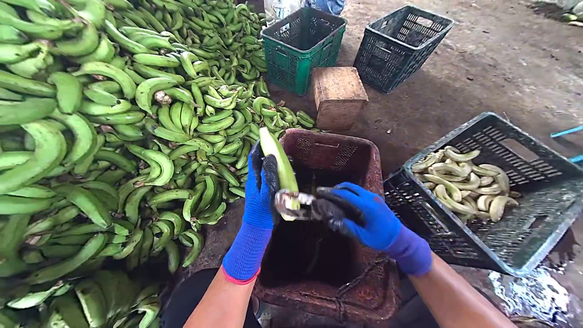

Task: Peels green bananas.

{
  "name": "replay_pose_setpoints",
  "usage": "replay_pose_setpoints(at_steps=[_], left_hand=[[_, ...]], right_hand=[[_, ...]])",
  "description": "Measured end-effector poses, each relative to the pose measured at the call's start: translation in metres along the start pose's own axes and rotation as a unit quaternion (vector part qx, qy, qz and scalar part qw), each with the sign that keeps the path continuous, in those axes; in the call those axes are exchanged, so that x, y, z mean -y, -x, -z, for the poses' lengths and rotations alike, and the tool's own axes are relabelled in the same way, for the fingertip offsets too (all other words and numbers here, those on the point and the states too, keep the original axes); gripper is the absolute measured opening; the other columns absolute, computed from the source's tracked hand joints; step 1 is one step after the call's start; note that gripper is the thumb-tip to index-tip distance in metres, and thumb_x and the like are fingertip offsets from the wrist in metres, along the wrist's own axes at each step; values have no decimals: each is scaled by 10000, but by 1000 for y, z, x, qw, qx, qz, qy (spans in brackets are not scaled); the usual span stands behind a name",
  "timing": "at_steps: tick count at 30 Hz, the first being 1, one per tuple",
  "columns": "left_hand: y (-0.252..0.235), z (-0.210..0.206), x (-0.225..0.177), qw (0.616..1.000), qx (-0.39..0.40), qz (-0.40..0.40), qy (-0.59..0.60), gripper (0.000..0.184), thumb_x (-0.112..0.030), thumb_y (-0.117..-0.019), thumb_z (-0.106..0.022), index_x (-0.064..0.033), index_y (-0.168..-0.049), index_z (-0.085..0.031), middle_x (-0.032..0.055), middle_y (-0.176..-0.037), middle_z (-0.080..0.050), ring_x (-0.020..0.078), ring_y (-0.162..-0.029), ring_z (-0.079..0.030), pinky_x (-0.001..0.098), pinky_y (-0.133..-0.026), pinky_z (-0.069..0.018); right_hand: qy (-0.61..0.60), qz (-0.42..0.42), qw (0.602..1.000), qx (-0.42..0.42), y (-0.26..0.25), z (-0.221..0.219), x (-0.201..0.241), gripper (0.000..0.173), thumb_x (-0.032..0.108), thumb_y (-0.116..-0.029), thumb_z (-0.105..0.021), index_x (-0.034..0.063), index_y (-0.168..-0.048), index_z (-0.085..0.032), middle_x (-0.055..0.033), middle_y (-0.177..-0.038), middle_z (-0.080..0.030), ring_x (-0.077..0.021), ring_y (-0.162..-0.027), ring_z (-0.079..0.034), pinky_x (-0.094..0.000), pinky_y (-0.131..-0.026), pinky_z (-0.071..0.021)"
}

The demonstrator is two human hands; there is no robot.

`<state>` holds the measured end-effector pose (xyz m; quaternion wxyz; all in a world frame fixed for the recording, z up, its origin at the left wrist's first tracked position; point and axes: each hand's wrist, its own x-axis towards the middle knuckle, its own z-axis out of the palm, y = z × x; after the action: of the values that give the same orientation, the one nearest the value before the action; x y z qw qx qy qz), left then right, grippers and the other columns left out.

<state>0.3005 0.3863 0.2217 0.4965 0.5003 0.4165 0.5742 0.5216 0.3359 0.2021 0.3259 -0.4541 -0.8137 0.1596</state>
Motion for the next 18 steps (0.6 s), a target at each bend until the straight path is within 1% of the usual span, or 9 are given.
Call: replay_pose_setpoints(at_steps=[4,6,8,10,12,13,15,16,18], left_hand=[[18,0,-20,973,204,90,-62,459,-146,-1067,-372,9,-1499,-371,63,-1220,-621,-18,-1004,-600,189,-911,-496],[16,1,-17,951,273,128,-62,486,-204,-1058,-378,-76,-1526,-385,42,-1229,-640,12,-991,-633,215,-889,-532],[10,0,-7,972,196,130,-11,451,-190,-1055,-375,-71,-1487,-424,43,-1139,-670,49,-923,-653,248,-834,-554],[2,0,3,993,37,104,35,397,-211,-1095,-365,-74,-1462,-433,25,-1108,-652,36,-903,-634,241,-805,-548],[-4,-2,2,993,-89,59,56,439,-246,-1106,-373,-89,-1515,-363,30,-1194,-619,28,-981,-626,232,-868,-533],[-4,-2,0,991,-113,37,60,457,-259,-1105,-378,-97,-1530,-335,24,-1222,-612,22,-1008,-631,228,-890,-535],[1,-2,-4,994,-72,25,77,411,-252,-1100,-383,-129,-1492,-379,-25,-1154,-633,-1,-963,-638,206,-841,-553],[4,-2,-6,995,-16,41,84,361,-224,-1094,-374,-126,-1437,-426,-39,-1074,-649,-4,-902,-641,196,-788,-560],[12,0,-13,985,142,98,20,391,-189,-1076,-379,-83,-1449,-436,-15,-1076,-649,-7,-907,-628,196,-808,-546]], right_hand=[[90,-49,991,-89,-27,31,-21,479,207,-873,-686,82,-1336,-678,-223,-1221,-669,-404,-1088,-653,-593,-898,-526],[103,-102,984,-107,-33,45,-28,520,191,-929,-657,105,-1438,-595,-234,-1289,-621,-405,-1154,-610,-595,-947,-494],[104,-93,985,-106,-30,40,-27,536,254,-916,-652,115,-1431,-603,-216,-1258,-635,-376,-1139,-613,-570,-948,-502],[94,-31,992,-77,-23,20,-15,508,292,-861,-689,125,-1341,-681,-195,-1183,-672,-372,-1070,-647,-571,-884,-531],[105,36,992,-57,-18,-3,-5,452,377,-859,-678,163,-1252,-741,-179,-1139,-709,-372,-1016,-682,-561,-812,-549],[112,48,991,-58,-19,-8,-3,439,399,-868,-659,172,-1232,-754,-172,-1134,-716,-367,-1004,-691,-551,-796,-553],[112,39,991,-59,-26,0,-3,433,370,-881,-649,142,-1235,-748,-180,-1158,-704,-374,-1033,-680,-563,-824,-547],[103,21,993,-58,-30,9,-5,449,330,-874,-654,118,-1262,-730,-194,-1179,-695,-386,-1054,-673,-579,-841,-538],[73,-47,996,-36,-38,26,-14,489,262,-906,-619,124,-1373,-655,-182,-1234,-668,-366,-1098,-653,-588,-884,-526]])
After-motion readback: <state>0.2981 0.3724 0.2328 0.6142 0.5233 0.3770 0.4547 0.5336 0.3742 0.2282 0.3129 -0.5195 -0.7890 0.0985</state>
